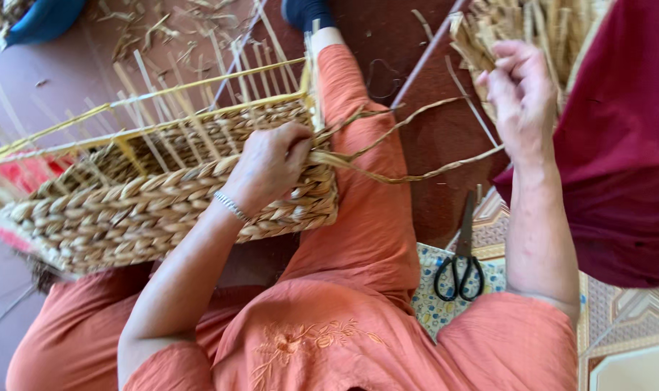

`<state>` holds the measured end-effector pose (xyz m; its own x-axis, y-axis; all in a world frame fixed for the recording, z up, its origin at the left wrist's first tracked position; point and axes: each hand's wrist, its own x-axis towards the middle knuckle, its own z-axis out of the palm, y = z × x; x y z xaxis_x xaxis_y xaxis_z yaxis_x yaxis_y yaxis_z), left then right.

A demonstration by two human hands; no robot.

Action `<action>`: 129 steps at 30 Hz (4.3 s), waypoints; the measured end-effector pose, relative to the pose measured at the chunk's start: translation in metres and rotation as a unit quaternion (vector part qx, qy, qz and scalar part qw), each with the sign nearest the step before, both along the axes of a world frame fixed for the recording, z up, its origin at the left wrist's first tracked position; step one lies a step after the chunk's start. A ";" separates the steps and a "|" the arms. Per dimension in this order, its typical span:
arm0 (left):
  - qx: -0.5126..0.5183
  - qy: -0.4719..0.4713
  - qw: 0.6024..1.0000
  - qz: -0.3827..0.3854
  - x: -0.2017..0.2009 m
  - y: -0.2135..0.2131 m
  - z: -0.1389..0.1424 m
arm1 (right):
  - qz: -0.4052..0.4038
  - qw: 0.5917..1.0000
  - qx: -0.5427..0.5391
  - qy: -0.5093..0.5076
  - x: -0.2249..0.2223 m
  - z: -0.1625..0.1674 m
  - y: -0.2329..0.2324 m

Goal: The person weaves a rectangular basket by hand, interlacing dried palm leaves through a yellow metal frame. They repeatedly pull strands through the weave, tighten them, and adjust the basket's position on their lap.

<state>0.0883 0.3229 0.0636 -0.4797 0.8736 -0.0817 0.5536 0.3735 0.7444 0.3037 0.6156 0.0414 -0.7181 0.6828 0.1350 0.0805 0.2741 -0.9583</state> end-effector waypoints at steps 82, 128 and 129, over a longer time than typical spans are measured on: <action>0.216 -0.248 0.918 0.220 -0.062 -0.264 0.065 | 0.338 0.922 0.165 0.095 -0.093 0.107 -0.278; 0.200 0.299 0.919 0.162 0.001 -0.290 0.080 | 0.392 0.879 0.164 -0.218 -0.164 0.174 -0.295; 0.221 0.277 0.919 0.172 0.000 -0.291 0.081 | 0.372 0.873 0.218 -0.228 -0.164 0.170 -0.297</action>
